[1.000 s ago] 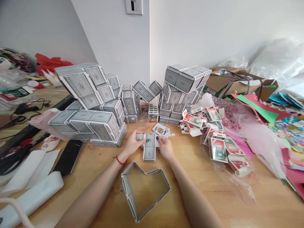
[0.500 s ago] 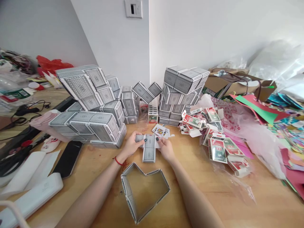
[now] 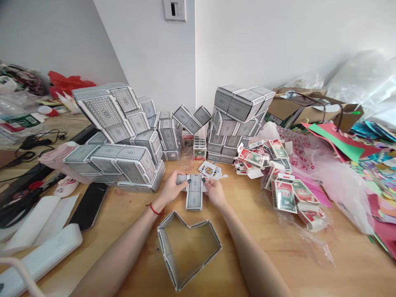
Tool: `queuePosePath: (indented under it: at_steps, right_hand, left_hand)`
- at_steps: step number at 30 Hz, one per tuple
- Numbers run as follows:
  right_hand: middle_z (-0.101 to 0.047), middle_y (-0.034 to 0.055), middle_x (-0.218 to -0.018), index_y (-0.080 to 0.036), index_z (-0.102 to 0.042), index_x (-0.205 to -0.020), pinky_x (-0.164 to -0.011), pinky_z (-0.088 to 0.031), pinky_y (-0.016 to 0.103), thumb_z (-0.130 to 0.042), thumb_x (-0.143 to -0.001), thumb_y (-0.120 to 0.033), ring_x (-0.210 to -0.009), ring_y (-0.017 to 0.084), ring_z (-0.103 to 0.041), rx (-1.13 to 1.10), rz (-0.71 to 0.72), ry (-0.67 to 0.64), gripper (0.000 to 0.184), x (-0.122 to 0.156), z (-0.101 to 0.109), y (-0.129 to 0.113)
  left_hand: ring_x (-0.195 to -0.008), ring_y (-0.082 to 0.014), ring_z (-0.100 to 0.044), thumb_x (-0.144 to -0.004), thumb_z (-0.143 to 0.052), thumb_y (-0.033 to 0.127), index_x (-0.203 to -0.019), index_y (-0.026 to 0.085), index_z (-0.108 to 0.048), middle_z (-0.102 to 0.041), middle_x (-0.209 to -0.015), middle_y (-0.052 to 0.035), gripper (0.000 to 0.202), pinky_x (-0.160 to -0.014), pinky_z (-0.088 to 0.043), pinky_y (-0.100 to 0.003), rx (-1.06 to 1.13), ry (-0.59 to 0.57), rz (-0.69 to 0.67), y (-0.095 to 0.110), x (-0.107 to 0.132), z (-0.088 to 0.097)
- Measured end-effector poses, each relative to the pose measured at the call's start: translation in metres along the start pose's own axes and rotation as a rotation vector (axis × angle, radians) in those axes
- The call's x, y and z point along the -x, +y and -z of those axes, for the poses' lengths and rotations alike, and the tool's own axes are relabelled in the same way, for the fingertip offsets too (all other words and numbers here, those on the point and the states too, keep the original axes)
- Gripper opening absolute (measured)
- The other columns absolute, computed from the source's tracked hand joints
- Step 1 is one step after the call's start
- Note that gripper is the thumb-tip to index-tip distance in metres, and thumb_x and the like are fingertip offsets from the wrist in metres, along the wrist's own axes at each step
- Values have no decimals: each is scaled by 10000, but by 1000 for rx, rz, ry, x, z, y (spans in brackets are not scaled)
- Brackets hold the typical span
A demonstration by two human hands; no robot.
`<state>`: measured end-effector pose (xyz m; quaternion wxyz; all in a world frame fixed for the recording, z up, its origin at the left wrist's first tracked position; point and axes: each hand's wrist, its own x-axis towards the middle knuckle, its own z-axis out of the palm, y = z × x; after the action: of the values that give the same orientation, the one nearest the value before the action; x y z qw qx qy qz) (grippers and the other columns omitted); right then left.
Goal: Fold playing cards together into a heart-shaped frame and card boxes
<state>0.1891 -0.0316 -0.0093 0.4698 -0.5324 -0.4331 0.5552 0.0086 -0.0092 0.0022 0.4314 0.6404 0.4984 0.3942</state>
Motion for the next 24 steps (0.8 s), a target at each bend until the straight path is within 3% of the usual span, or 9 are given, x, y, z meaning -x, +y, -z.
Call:
queuePosePath:
  at_steps: [9, 13, 18, 24]
  right_hand:
    - [-455, -75, -421, -218, -407, -682, -289, -229, 190, -510, -733, -589, -287, 69, -353, 73, 42, -121, 389, 8, 13, -11]
    - [-436, -82, -429, -223, -423, -723, -312, -266, 196, -503, -761, -499, -311, 82, -365, 145, 68, -65, 290, 5, 15, -4]
    - [-496, -30, -526, -206, -507, -697, -426, -339, 224, -509, -760, -382, -455, 114, -432, 238, 206, 71, 187, -3, 10, 7]
    - [-584, 9, -622, -195, -554, -742, -524, -400, 254, -506, -752, -374, -586, 164, -513, 214, 225, 73, 186, -6, 8, 10]
  left_hand:
    - [-755, -130, -533, -698, -590, 203, -913, 175, -454, -535, -835, 4, 257, -698, -441, -262, 62, 66, -1, -1, -1, -2]
    - [-730, -128, -530, -699, -593, 210, -908, 179, -455, -532, -819, 8, 252, -679, -440, -262, 32, 52, -11, -1, 0, -2]
    - [-719, -127, -523, -697, -589, 209, -897, 181, -453, -526, -810, 11, 244, -674, -436, -262, -19, 53, -6, 1, 1, -2]
    - [-737, -131, -521, -693, -590, 211, -881, 181, -453, -528, -824, 8, 235, -691, -432, -265, -48, 53, -4, 3, 0, -2]
